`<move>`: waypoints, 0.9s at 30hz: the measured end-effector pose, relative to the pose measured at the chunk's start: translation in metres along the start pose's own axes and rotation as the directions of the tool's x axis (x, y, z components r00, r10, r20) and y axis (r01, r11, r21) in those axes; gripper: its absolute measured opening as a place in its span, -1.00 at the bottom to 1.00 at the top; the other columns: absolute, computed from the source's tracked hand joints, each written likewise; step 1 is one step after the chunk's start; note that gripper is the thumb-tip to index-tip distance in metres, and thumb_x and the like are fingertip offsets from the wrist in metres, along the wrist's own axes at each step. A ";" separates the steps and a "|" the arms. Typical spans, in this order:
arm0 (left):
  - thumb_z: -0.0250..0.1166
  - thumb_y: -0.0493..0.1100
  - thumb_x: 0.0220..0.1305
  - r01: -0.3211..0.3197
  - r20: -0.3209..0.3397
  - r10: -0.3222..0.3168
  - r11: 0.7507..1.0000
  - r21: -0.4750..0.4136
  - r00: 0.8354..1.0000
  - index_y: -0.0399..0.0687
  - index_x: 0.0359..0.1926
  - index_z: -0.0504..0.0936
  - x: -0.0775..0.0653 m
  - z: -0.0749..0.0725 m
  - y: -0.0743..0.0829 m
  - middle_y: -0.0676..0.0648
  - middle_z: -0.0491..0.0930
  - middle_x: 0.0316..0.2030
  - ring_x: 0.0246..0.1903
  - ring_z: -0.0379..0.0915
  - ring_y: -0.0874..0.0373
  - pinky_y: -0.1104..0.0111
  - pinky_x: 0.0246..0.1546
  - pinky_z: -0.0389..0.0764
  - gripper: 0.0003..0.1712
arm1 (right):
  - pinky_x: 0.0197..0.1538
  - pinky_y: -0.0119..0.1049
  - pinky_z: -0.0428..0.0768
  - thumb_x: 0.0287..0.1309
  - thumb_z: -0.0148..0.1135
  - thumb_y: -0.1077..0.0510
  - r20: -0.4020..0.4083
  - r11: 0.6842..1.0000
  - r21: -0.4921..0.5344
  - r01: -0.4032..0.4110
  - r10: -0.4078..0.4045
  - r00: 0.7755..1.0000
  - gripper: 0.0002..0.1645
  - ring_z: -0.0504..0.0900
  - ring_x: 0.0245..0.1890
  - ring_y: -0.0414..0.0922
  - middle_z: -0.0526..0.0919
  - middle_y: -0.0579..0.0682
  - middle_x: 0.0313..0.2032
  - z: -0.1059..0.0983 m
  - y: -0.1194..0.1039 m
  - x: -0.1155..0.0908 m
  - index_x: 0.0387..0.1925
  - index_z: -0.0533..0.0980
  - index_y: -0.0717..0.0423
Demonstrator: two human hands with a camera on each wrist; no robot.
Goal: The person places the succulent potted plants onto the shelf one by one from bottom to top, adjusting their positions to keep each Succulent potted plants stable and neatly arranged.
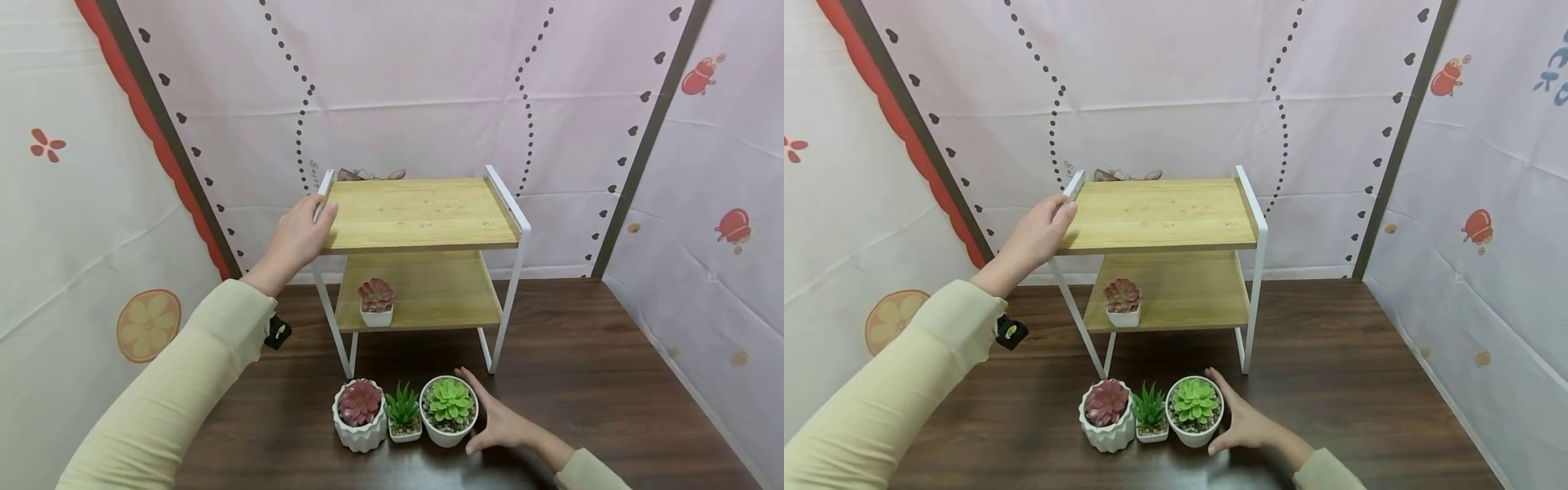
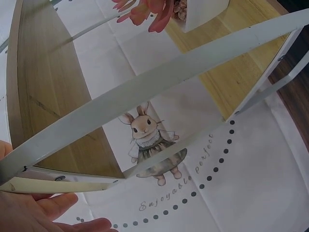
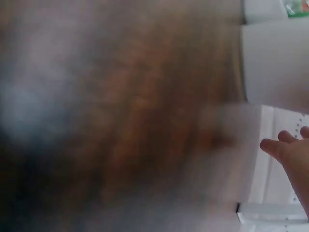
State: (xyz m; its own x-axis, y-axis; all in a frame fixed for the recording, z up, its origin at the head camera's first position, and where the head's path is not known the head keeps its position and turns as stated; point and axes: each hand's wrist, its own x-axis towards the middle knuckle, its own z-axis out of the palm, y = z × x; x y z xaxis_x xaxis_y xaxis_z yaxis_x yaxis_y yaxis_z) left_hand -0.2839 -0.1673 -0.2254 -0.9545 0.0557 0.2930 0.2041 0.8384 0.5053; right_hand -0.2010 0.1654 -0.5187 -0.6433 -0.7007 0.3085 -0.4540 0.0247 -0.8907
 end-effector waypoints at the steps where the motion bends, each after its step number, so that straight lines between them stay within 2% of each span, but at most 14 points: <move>1: -0.27 0.18 0.38 -0.001 -0.002 0.001 1.000 0.001 1.000 -0.20 0.30 0.19 0.000 0.000 0.000 -0.24 0.22 0.26 0.22 0.14 -0.21 -0.04 0.23 0.07 -0.32 | 0.25 -0.54 0.10 -0.19 0.46 0.03 -0.022 1.000 -0.006 0.015 -0.016 1.000 0.37 0.02 0.31 -0.42 -0.11 0.17 0.40 0.002 0.002 0.000 0.40 -0.31 0.18; 3: -0.27 0.18 0.38 -0.001 -0.001 0.001 1.000 0.001 1.000 -0.20 0.30 0.18 0.000 0.000 0.001 -0.24 0.21 0.27 0.23 0.12 -0.22 -0.04 0.24 0.06 -0.32 | 0.25 -0.54 0.09 -0.22 0.48 0.02 -0.063 0.999 -0.013 0.049 -0.050 0.997 0.38 0.05 0.31 -0.39 -0.08 0.20 0.39 0.006 0.003 0.000 0.39 -0.29 0.20; 8: -0.26 0.16 0.38 0.003 -0.003 -0.003 1.000 0.006 1.000 -0.21 0.29 0.20 0.000 0.000 0.001 -0.25 0.23 0.26 0.20 0.15 -0.25 -0.06 0.21 0.10 -0.33 | 0.23 -0.55 0.14 -0.23 0.49 0.07 -0.123 0.993 0.045 0.105 -0.099 0.987 0.35 0.15 0.27 -0.35 -0.02 0.39 0.31 0.010 0.004 0.003 0.37 -0.24 0.27; 11: -0.25 0.15 0.38 -0.003 -0.011 0.003 1.000 0.005 1.000 -0.22 0.27 0.22 0.000 0.000 0.001 -0.25 0.25 0.24 0.19 0.17 -0.25 -0.05 0.21 0.10 -0.35 | 0.22 -0.54 0.18 -0.23 0.50 0.15 -0.130 0.995 0.036 0.088 -0.083 0.988 0.28 0.22 0.23 -0.34 0.09 0.36 0.28 0.011 0.004 0.006 0.36 -0.16 0.27; 14: -0.25 0.15 0.38 -0.002 -0.012 0.002 1.000 0.002 1.000 -0.22 0.27 0.22 0.000 0.000 0.000 -0.25 0.25 0.24 0.19 0.16 -0.24 -0.05 0.22 0.09 -0.34 | 0.18 -0.52 0.23 -0.25 0.49 0.21 -0.138 0.999 -0.006 0.031 -0.032 0.990 0.20 0.28 0.17 -0.35 0.22 0.29 0.22 0.011 0.003 0.008 0.33 -0.07 0.30; 18: -0.26 0.16 0.38 0.005 -0.006 -0.005 1.000 -0.002 1.000 -0.21 0.28 0.21 -0.001 0.000 0.000 -0.25 0.23 0.25 0.19 0.15 -0.26 -0.07 0.20 0.11 -0.33 | 0.15 -0.51 0.25 -0.28 0.50 0.21 -0.154 0.998 -0.027 -0.065 0.060 0.986 0.18 0.32 0.12 -0.37 0.30 0.16 0.18 0.012 0.001 0.007 0.32 -0.02 0.29; 21: -0.26 0.16 0.38 0.007 -0.004 -0.007 1.000 -0.007 1.000 -0.21 0.29 0.19 -0.001 -0.001 -0.001 -0.26 0.22 0.26 0.19 0.15 -0.26 -0.08 0.19 0.12 -0.33 | 0.15 -0.49 0.26 -0.26 0.50 0.18 -0.156 0.997 -0.034 -0.069 0.063 0.986 0.16 0.34 0.11 -0.36 0.33 0.15 0.17 0.012 0.002 0.006 0.32 0.00 0.30; 27: -0.25 0.16 0.38 0.006 -0.001 -0.006 1.000 -0.012 1.000 -0.20 0.30 0.19 -0.002 -0.001 0.000 -0.25 0.22 0.26 0.19 0.15 -0.27 -0.09 0.19 0.13 -0.34 | 0.19 -0.54 0.17 -0.20 0.48 0.10 -0.133 1.000 -0.008 0.014 -0.015 0.991 0.22 0.25 0.19 -0.40 0.24 0.22 0.24 0.010 0.006 0.004 0.35 -0.09 0.28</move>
State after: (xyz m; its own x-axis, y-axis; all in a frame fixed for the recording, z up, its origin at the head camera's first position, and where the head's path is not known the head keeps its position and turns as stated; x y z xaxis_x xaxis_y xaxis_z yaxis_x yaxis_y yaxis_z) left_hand -0.2821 -0.1682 -0.2250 -0.9553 0.0502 0.2914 0.2013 0.8322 0.5166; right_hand -0.2001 0.1559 -0.5266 -0.7126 -0.6002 0.3633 -0.4676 0.0203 -0.8837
